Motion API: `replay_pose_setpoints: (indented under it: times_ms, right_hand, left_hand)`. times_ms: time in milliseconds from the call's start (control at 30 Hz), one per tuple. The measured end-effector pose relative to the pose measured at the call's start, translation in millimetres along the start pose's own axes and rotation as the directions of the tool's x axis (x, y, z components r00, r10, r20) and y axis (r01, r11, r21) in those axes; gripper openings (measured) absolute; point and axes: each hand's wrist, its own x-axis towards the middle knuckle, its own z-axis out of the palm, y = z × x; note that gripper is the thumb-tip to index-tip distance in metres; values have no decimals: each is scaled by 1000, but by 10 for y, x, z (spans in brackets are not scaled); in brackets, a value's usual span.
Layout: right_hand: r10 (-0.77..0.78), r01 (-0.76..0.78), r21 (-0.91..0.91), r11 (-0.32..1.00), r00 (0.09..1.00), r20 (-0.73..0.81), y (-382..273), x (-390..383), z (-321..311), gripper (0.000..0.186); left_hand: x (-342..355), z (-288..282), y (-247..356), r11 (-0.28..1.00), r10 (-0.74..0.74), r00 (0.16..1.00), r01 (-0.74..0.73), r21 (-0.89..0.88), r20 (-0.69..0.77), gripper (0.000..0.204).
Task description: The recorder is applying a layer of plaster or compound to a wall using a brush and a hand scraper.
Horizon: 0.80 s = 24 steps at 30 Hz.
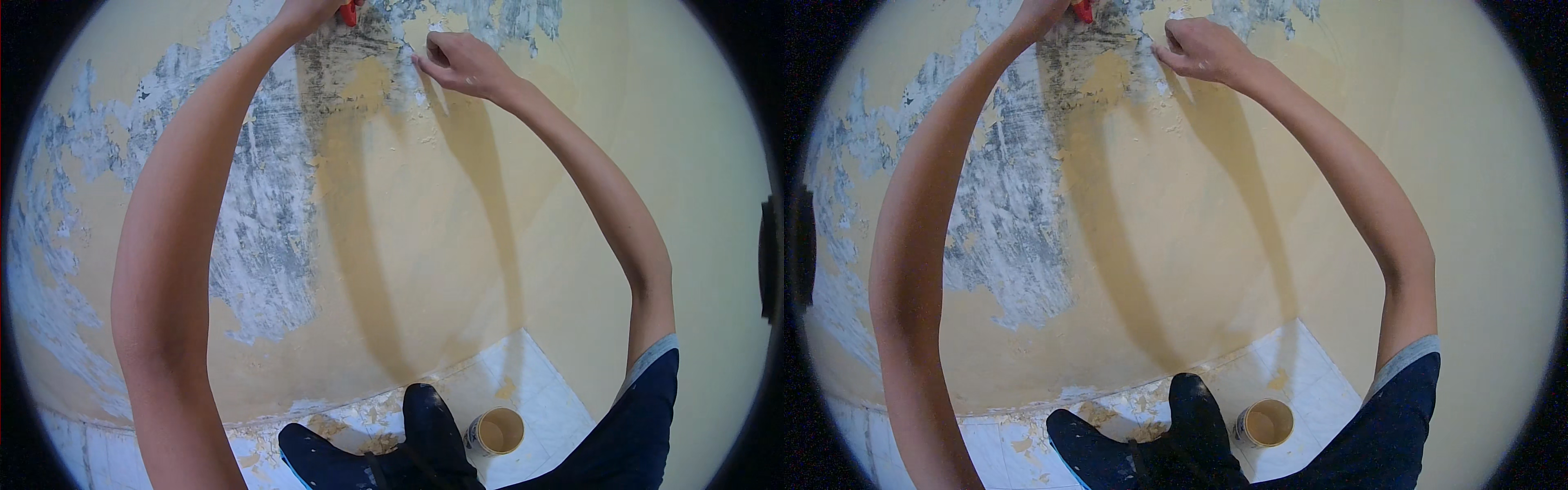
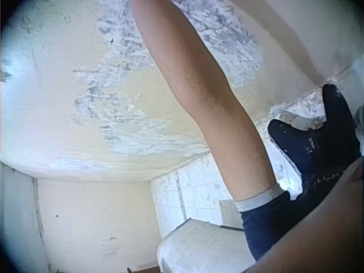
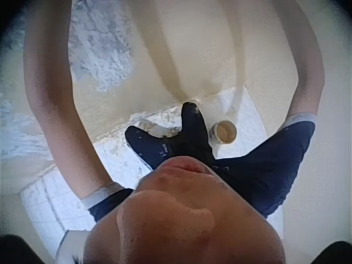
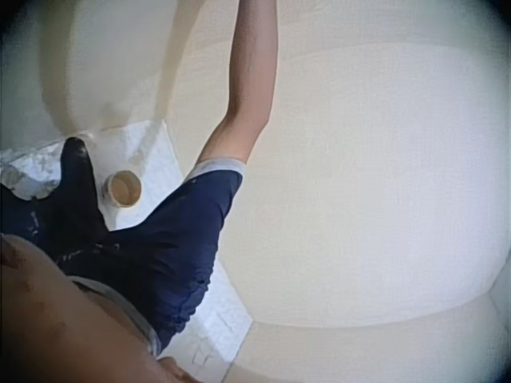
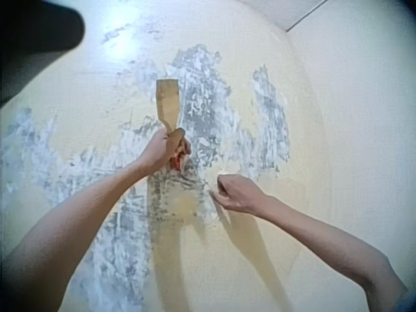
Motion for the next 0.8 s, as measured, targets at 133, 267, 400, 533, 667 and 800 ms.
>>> replay_pose_setpoints:
  times_ms: [133,267,400,533,667,800]
  right_hand:
    - [-69,70,58,996,997,-15,44,64,85,37]
    - [-239,245,78,966,968,-80,218,112,-52,28]
    - [94,-58,290,955,989,-112,350,68,-367,28]
    - [-137,139,66,988,990,-24,237,3,-353,39]
    - [-183,184,-110,977,983,20,96,54,-104,33]
    - [-267,266,-252,931,963,29,83,85,90,18]
  left_hand:
    - [-22,9,35,999,7,1000,-7,34,-15,49]
    - [-20,-13,45,997,-82,996,82,-11,20,49]
    - [-27,-15,50,996,-84,996,84,-7,4,48]
    - [-9,36,43,993,-118,993,118,23,-13,47]
    - [-17,23,58,988,-154,988,154,13,10,49]
    - [-27,23,55,999,-46,999,46,-11,-7,49]
